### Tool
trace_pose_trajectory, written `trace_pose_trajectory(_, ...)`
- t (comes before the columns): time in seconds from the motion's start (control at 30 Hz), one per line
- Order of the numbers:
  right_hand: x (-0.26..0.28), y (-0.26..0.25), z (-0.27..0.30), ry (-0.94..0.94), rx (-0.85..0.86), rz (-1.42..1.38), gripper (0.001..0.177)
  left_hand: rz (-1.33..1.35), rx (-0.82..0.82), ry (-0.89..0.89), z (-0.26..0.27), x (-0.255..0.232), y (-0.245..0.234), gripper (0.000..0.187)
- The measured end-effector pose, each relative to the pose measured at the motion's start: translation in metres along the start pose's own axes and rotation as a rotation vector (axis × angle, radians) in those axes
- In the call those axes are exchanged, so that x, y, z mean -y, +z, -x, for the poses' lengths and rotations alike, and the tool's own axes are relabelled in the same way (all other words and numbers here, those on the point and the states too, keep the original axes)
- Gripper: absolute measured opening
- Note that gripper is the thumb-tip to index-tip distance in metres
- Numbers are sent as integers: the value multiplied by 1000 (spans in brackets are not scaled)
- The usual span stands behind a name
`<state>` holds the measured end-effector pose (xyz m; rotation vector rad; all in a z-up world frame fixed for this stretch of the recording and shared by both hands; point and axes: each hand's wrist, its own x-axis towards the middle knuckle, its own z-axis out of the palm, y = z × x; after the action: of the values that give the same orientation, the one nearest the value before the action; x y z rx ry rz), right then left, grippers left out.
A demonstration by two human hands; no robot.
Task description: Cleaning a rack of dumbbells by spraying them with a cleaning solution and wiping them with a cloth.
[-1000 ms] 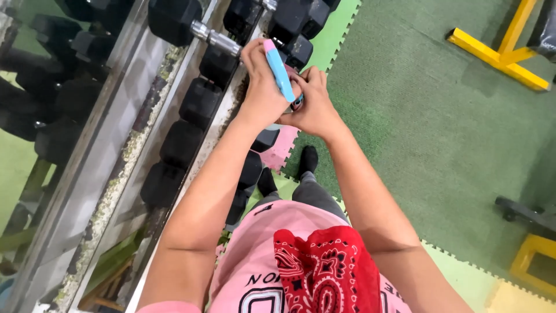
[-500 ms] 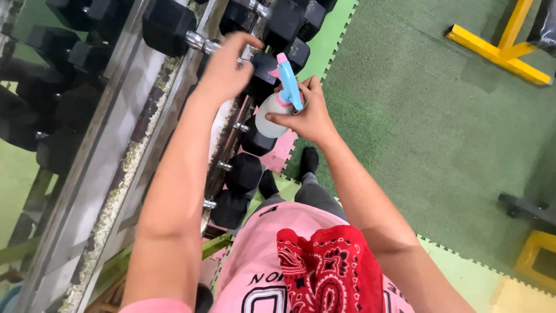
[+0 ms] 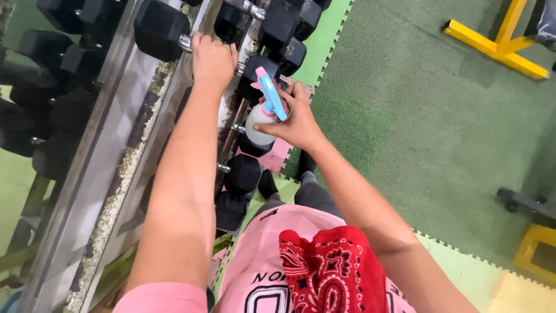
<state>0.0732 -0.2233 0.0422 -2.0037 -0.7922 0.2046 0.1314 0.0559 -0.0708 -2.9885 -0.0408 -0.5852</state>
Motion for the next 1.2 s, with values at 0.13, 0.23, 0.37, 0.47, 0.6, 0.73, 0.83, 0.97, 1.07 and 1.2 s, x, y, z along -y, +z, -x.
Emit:
trace_pose_trajectory(0.13,-1,3,5,-6,-4,-23,65,138,-246,18,15,-5,-15,30)
trace_pose_trajectory(0.23,-7,7,8,-27,-3,-34,67,203,-304,31,28,-7,-31,22)
trace_pose_trajectory(0.37,-5,10,15,-26,-1,-32,65,308,-249,-8,44,-15,-46,11)
trace_pose_trajectory(0.47,0,8,18,-50,-10,-39,63,410,-258,-38,58,-22,-67,9)
trace_pose_trajectory(0.6,14,10,20,-45,9,-49,61,498,-262,-63,69,-22,-83,8)
trace_pose_trajectory(0.73,28,16,13,-37,45,-53,61,633,-228,-63,72,-15,-101,12)
trace_pose_trajectory(0.83,37,16,-3,-51,32,-64,63,731,-182,-50,73,-6,-93,14)
trace_pose_trajectory(0.97,62,15,-29,5,22,-90,69,1047,-47,-154,74,11,-81,25)
trace_pose_trajectory(1.07,66,21,-44,13,40,-115,72,1553,120,-265,82,17,-100,46)
trace_pose_trajectory(1.2,60,34,-58,-27,64,-99,72,1748,300,-290,98,1,-161,77)
